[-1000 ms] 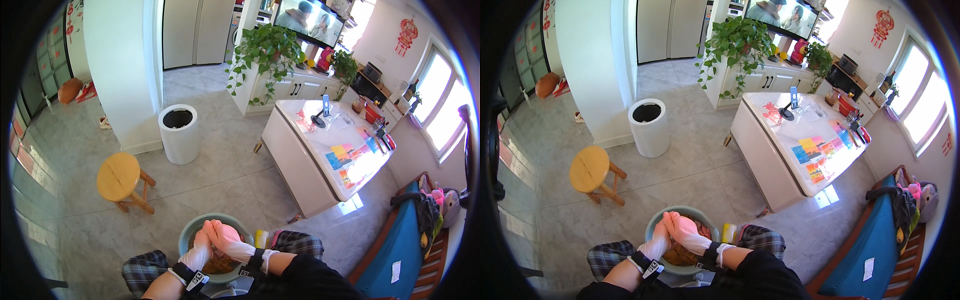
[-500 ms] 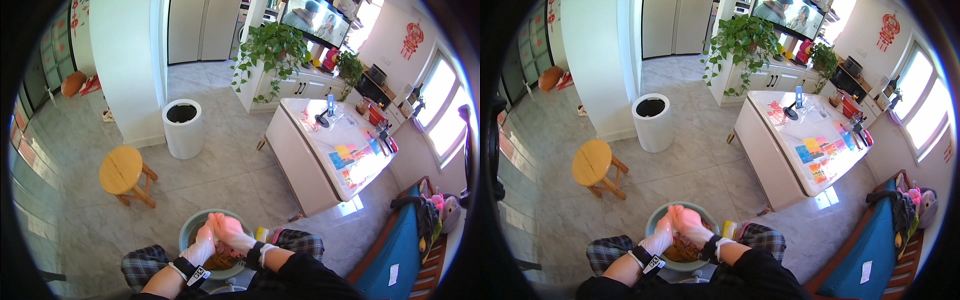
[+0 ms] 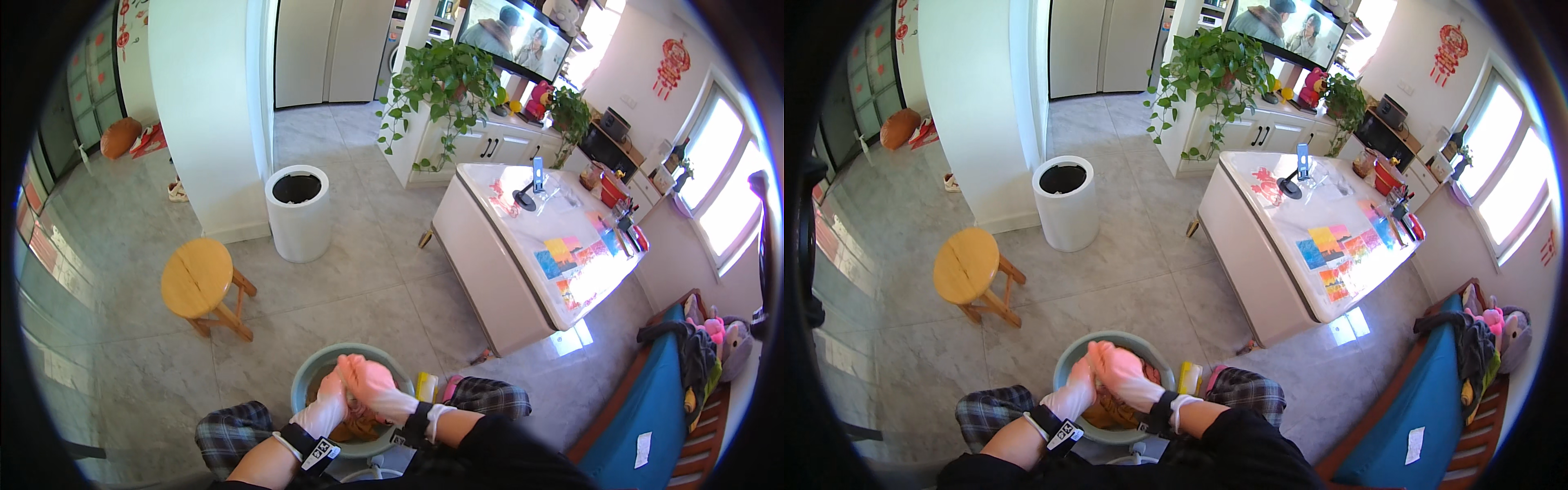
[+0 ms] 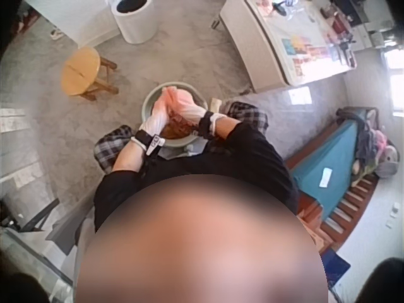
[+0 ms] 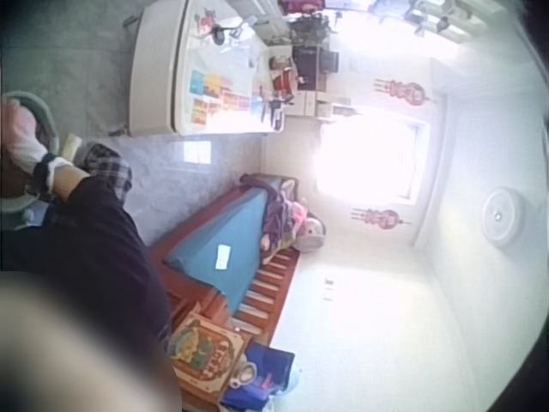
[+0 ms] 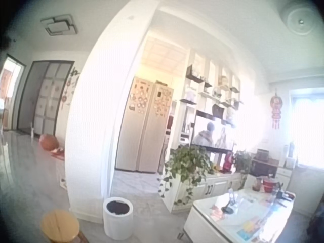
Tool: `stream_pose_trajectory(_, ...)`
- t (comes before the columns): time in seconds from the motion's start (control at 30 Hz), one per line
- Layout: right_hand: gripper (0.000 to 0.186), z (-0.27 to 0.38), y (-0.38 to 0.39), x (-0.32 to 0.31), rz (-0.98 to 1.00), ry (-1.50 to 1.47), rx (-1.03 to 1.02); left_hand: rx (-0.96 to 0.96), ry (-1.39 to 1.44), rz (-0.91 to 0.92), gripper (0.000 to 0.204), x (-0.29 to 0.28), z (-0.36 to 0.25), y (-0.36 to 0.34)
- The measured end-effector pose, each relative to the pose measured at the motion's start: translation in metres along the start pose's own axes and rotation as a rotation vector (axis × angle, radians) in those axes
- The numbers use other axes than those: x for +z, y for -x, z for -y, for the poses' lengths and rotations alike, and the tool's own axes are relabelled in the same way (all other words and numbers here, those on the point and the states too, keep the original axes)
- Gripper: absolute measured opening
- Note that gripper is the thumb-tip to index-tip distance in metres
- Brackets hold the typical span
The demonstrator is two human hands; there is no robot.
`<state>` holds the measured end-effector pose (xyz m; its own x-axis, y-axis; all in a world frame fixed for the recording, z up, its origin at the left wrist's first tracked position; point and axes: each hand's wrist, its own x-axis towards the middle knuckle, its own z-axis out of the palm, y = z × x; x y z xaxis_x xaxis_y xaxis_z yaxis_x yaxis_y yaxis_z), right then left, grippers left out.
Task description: The person sits on the floor and hand-washes several small garments in a basin of water. They repeatedly rub, squeeze, and rinse the items, then wring them out and return them to the basin.
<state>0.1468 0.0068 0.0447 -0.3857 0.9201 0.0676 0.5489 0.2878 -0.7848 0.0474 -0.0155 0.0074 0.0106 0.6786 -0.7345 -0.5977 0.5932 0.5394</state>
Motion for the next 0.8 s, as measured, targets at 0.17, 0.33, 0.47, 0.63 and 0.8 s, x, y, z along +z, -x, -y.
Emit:
stream_pose_trajectory(0.17, 0.031, -0.002, -0.002, -0.004, 0.011, -0.005, 0.008, -0.085, 0.075, 0.099, 0.031, -0.001, -0.004, -0.007)
stream_pose_trajectory(0.33, 0.041, -0.025, -0.022, -0.009, 0.172, -0.386, 0.378, -0.125, 0.127, 0.234, 0.031, 0.007, -0.023, 0.006)
stream_pose_trajectory(0.47, 0.043, -0.040, -0.024, -0.007, 0.342, -0.998, 0.371, 0.040, 0.087, 0.254, 0.033, 0.011, -0.042, 0.015)
stream_pose_trajectory(0.63, 0.056, -0.046, -0.009, -0.015, 0.686, -1.209, 0.311, 0.165, 0.141, 0.440, 0.036, 0.012, -0.060, 0.016)
stream_pose_trajectory(0.8, 0.067, -0.044, -0.006, -0.021, 0.748, -1.370, 0.433, 0.242, 0.219, 0.538, 0.025, 0.016, -0.065, 0.020)
